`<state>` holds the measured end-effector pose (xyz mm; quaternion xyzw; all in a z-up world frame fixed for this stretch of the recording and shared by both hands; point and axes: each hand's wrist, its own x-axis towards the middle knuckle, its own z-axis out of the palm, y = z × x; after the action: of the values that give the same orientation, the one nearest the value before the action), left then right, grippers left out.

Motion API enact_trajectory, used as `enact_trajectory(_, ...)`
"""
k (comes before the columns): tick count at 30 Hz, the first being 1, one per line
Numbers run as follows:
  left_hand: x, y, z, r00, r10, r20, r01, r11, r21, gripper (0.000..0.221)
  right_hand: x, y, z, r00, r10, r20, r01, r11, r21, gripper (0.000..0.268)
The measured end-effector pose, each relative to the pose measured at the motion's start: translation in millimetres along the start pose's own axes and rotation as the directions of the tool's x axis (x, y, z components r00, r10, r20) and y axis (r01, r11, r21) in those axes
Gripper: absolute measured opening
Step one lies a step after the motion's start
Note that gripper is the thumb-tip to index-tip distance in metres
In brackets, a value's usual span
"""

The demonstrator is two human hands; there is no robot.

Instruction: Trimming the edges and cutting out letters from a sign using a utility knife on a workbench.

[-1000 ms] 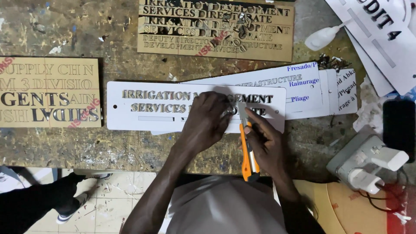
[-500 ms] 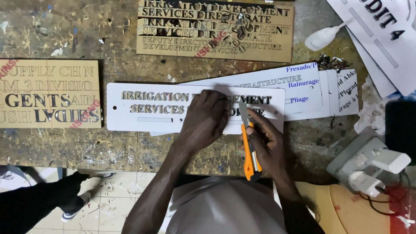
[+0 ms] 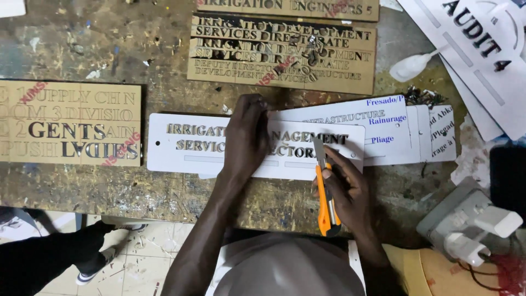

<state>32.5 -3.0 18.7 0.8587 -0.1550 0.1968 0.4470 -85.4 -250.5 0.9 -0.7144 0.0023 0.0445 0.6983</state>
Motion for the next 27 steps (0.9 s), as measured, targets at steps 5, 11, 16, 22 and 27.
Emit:
enact_trajectory(5, 16.7, -11.1, -9.7, 0.988, -0.004, 0.157, -0.012, 0.995, 0.099, 0.022, 1.6, -2.6, 4.0, 0.999, 0.018, -0.031, -0.019, 1.000, -0.010, 0.056)
enact_trajectory(11, 0.0, -25.5, 2.9, 0.998, 0.020, 0.064, -0.018, 1.000, -0.023, 0.025, 3.9, -17.0, 15.3, 0.995, 0.073, -0.070, -0.080, 0.991, -0.104, 0.056)
enact_trajectory(16, 0.1, 24.1, -15.9, 0.837, -0.340, 0.429, 0.529, 0.703, -0.475, 0.044, 8.2, -18.8, 20.7, 0.993, 0.096, -0.067, -0.105, 0.983, -0.147, 0.057)
enact_trajectory(22, -6.2, 15.6, -1.2, 0.853, -0.145, 0.501, 0.472, 0.624, -0.623, 0.056, 5.2, -22.0, 19.4, 0.985, 0.174, -0.016, -0.174, 0.966, -0.194, 0.058)
enact_trajectory(27, -1.0, 8.1, -2.9, 0.879, -0.289, 0.379, 0.475, 0.586, -0.656, 0.039, 3.7, 7.0, -8.5, 0.989, 0.126, 0.080, -0.121, 0.991, -0.063, 0.065)
